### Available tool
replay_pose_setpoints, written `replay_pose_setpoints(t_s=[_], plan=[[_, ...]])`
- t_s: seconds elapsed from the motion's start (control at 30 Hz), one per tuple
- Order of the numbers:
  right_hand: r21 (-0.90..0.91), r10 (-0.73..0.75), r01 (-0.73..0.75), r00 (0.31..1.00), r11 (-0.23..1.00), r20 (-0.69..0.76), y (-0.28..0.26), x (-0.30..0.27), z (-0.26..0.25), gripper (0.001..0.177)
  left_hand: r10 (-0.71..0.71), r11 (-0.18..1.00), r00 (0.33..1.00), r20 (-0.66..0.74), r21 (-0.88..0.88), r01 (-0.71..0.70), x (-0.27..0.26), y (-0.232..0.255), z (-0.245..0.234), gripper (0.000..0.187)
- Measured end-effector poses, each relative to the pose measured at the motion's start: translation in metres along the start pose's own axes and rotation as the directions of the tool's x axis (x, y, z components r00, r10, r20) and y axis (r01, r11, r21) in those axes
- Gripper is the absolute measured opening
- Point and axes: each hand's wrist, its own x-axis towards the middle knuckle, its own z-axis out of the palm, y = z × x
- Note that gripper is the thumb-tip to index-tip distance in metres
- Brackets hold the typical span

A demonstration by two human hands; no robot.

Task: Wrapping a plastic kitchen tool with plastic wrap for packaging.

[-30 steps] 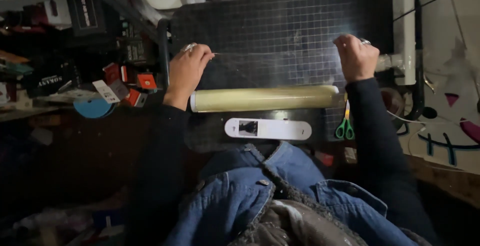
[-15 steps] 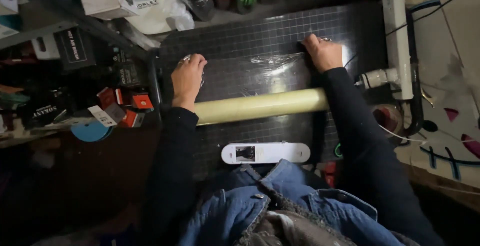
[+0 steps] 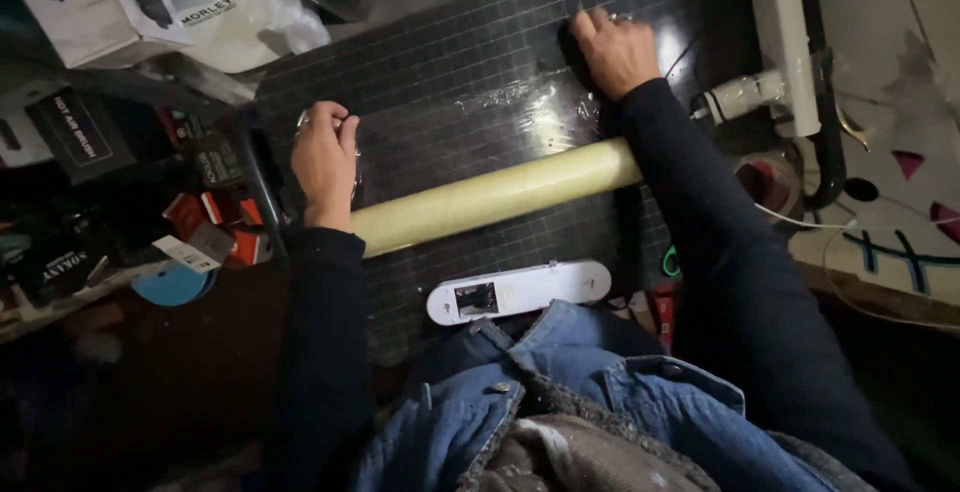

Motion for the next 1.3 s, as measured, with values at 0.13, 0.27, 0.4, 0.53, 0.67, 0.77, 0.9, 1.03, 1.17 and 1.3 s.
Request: replay_pose_setpoints(t_s=[0.13, 0.27, 0.4, 0.53, 0.67, 0.77, 0.9, 1.03, 1.17, 1.3], plan=[[0.249, 0.065, -0.022, 0.984, 0.968, -0.168, 0.003, 0.025, -0.05, 0.012, -0.015, 1.0, 1.0, 0.008, -0.007, 0.015, 0.003, 0.004, -0.002, 0.016], [0.594, -0.183, 0.253, 0.967, 0.763, -0.176, -0.022, 0.048, -0.117, 0.022, -0.003, 0.999, 0.998, -0.063, -0.037, 0.0, 0.003, 0.01, -0.006, 0.016], [0.816, -0.383, 0.578, 0.755, 0.003, -0.533, -0.102, 0.046, -0.101, 0.032, -0.131, 0.983, 0.991, 0.03, 0.136, 0.126, -0.001, -0.01, 0.022, 0.024], [0.766, -0.544, 0.613, 0.716, 0.193, -0.436, -0.138, 0.029, -0.054, 0.045, -0.166, 0.977, 0.986, 0.027, 0.142, 0.16, 0.0, -0.011, 0.026, 0.023], [0.696, -0.602, 0.638, 0.709, 0.328, -0.366, -0.141, 0.034, -0.048, 0.049, -0.177, 0.979, 0.983, 0.048, 0.114, 0.171, 0.001, -0.008, 0.023, 0.021], [0.625, -0.631, 0.689, 0.678, 0.368, -0.376, -0.145, 0.031, -0.039, 0.06, -0.201, 0.979, 0.979, -0.038, 0.039, 0.202, -0.001, -0.009, 0.014, 0.018], [0.592, -0.672, 0.729, 0.632, 0.344, -0.387, -0.143, 0.036, -0.024, 0.068, -0.023, 1.0, 0.959, -0.281, -0.016, 0.02, 0.001, 0.015, -0.035, 0.013], [0.611, -0.68, 0.72, 0.629, 0.329, -0.376, -0.142, 0.036, -0.026, 0.071, 0.263, 0.965, 0.956, -0.129, 0.013, -0.263, -0.056, 0.078, -0.039, 0.023], [0.647, -0.668, 0.712, 0.624, 0.272, -0.406, -0.14, 0.039, -0.032, 0.071, 0.436, 0.898, 0.9, 0.03, 0.061, -0.437, -0.106, 0.111, 0.004, 0.08], [0.619, -0.671, 0.734, 0.611, 0.281, -0.42, -0.139, 0.04, -0.03, 0.069, 0.464, 0.878, 0.879, -0.112, 0.193, -0.439, -0.103, 0.126, 0.019, 0.043]])
